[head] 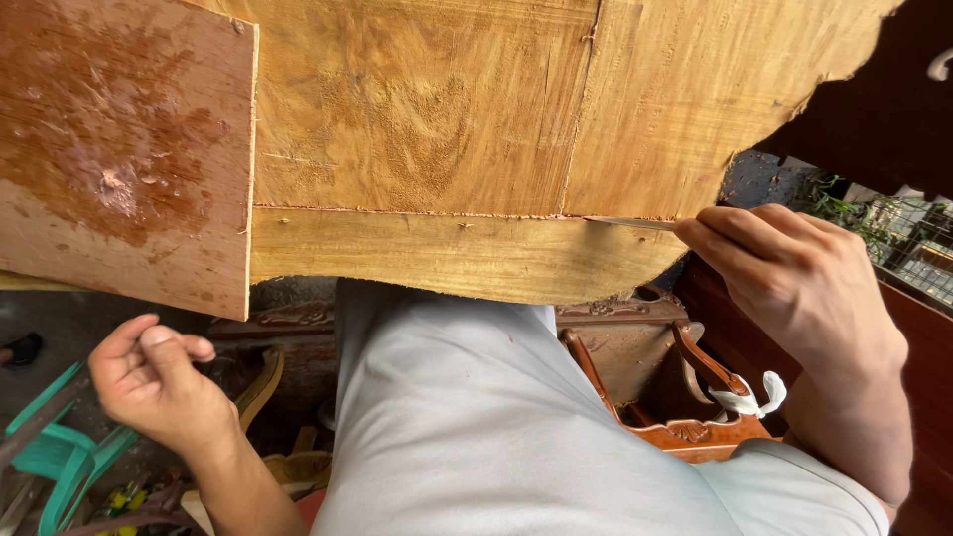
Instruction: The person applies glue along a seam in a wooden panel using a small pointed applicator and then smears the glue across a separate small plywood board with a flat tool.
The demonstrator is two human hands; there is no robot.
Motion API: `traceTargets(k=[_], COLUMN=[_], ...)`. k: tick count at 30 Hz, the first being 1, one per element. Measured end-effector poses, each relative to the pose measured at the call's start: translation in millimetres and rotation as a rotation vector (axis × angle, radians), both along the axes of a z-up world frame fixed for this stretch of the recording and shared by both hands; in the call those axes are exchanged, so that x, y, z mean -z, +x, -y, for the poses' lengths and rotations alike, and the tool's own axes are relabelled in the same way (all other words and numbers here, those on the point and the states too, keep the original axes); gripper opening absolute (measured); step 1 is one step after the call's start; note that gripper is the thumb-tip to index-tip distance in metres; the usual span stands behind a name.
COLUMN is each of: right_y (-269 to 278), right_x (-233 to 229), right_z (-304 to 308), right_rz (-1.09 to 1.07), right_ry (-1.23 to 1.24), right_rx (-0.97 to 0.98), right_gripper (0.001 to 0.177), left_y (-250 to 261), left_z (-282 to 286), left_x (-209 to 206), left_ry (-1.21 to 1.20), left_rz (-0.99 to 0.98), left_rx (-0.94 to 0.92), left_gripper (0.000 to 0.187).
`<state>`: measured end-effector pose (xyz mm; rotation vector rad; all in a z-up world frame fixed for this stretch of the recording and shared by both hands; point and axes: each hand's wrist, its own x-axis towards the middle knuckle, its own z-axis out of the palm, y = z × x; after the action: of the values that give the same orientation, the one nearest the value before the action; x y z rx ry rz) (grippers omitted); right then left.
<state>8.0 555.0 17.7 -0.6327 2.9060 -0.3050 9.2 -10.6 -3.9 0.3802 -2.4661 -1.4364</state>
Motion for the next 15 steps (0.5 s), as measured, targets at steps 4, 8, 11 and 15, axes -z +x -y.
traceTargets(k=[4, 8, 11, 15], right_y=[-3.9, -12.4, -23.5, -29.0], right_x=[-4.3, -9.4, 0.6, 2.6], right_z=[-12.7, -14.7, -9.8, -3.2], right_rz=[-0.012, -0.082, -0.108, -0.125], right_ry=[-0.016, -0.035, -0.101, -0.06], right_rx=[-0.026, -0.052, -0.101, -0.158], right_gripper=[0.033, 0.029, 0.026, 0.032], left_y=[14.3, 19.8, 13.4, 15.1], left_z=[15.1, 22.0, 28.5, 36.9], left_x=[7.4, 17.3, 35.5, 57.2], left_ry=[-0.011, 0.192, 0.305, 0.535], left_rz=[-0.033, -0.051, 0.06, 0.197], left_rx=[-0.191, -0.405, -0.465, -0.369], left_gripper=[0.005, 0.024, 0.047, 0.08])
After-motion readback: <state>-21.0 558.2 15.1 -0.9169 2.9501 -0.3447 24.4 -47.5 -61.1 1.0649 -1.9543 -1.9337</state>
